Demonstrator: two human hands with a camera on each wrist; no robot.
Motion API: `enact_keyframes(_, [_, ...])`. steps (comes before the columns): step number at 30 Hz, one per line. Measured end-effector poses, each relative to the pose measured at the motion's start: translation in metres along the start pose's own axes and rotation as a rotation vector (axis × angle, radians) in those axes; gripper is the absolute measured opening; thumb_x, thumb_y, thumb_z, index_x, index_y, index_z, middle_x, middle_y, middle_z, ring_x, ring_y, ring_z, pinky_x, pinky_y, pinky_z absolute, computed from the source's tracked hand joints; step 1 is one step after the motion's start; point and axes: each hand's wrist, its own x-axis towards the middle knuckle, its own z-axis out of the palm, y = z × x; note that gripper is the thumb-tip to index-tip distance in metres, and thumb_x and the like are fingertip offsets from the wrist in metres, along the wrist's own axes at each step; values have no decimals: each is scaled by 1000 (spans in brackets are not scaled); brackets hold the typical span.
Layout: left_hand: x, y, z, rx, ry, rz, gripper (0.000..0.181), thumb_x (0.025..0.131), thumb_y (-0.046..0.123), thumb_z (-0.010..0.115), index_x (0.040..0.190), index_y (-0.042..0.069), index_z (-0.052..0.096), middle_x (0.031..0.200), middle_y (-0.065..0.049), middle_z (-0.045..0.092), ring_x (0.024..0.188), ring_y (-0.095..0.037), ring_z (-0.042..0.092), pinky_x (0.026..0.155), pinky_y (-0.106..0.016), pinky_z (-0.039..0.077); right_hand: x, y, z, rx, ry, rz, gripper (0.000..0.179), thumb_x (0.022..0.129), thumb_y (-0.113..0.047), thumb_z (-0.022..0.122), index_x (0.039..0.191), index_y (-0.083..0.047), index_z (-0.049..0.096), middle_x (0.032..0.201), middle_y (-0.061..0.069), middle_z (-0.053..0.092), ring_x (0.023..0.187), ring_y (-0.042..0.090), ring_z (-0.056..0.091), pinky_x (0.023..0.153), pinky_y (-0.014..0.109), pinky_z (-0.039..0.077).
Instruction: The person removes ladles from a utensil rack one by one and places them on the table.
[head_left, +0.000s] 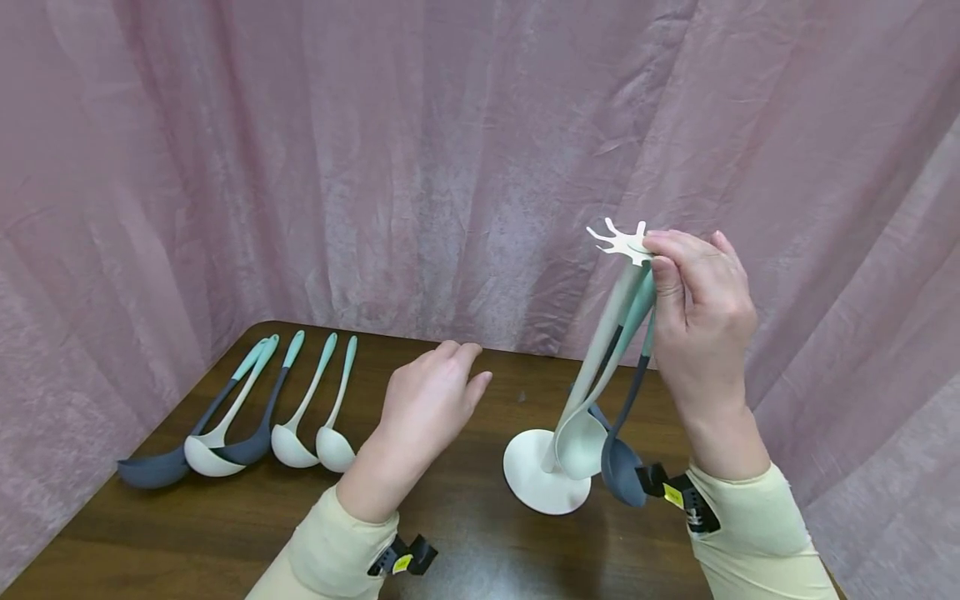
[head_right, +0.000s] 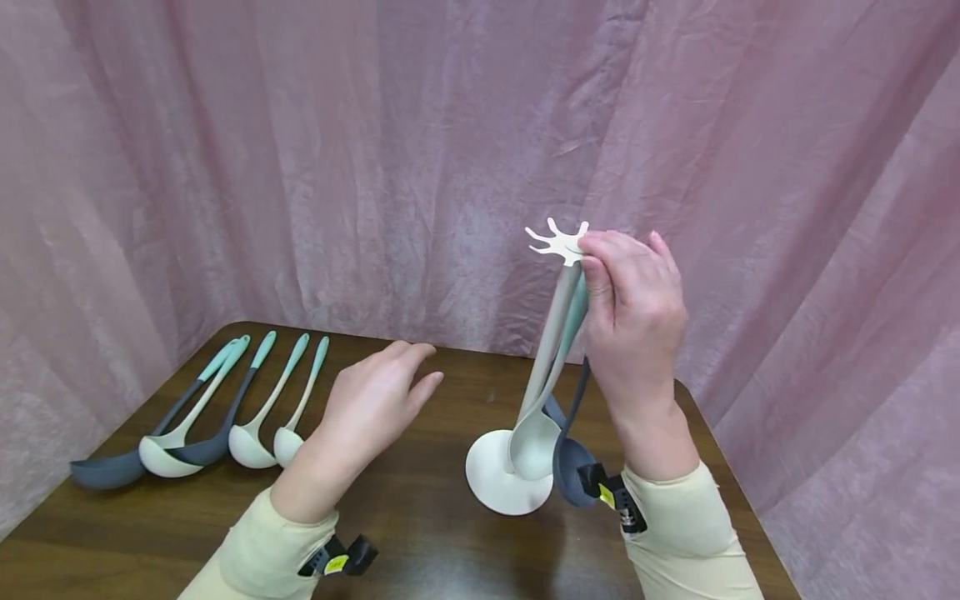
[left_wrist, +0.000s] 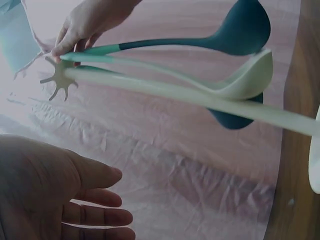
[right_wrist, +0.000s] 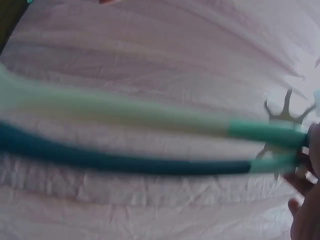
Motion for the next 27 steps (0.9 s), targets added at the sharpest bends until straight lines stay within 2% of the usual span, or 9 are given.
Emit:
enact_keyframes(2, [0,5,1,-18,15,13,31,101,31,84,124,10,79,107,-6,77,90,-29,77,64,-48,61,1,6,-5,50,-32,-25,39,110,-35,67,125,-1,80,124,15,79,121,35,71,124,49,38])
enact_keyframes(5, [-1,11,3,-57,37,38,32,101,31,84,126,11,78,110,-6,77,93,-29,77,66,-48,62,1,13,-12,144,-87,-35,61,109,-51,60,132,3,74,130,21,75,129,28,67,122,44,41])
enact_keyframes(8, [-1,18,6,-114,50,59,33,102,31,84,128,11,77,115,-6,77,99,-28,77,70,-47,63,2,18,-16,218,-136,-33,70,107,-56,56,134,7,71,137,24,71,137,22,63,120,38,44])
enact_keyframes(12, [-1,28,9,-184,67,85,34,103,31,82,130,11,76,121,-7,77,107,-28,76,76,-47,63,5,21,-17,287,-174,-43,70,110,-54,53,133,10,70,140,26,69,140,24,62,120,37,44])
enact_keyframes(18, [-1,42,12,-275,56,109,36,105,31,80,135,11,74,127,-6,76,113,-25,75,81,-45,64,4,28,-17,331,-202,-36,64,113,-46,53,136,12,67,142,24,69,148,29,56,125,45,39])
enact_keyframes(23, [0,51,15,-359,69,133,35,105,27,80,136,11,74,127,-3,76,114,-22,75,81,-42,64,2,35,-17,341,-235,2,56,116,-37,53,145,10,60,150,19,65,141,21,59,119,34,42])
enact_keyframes(25, [0,55,17,-380,80,142,34,104,26,81,134,11,75,126,-3,76,113,-21,75,80,-41,63,2,36,-16,360,-236,18,53,116,-34,53,143,11,61,149,19,65,140,24,60,119,35,43])
enact_keyframes(27, [1,59,18,-396,81,145,33,104,27,81,133,11,75,125,-2,76,112,-20,75,79,-40,63,3,36,-15,372,-231,29,47,117,-28,52,139,12,65,147,19,67,146,28,57,123,40,41])
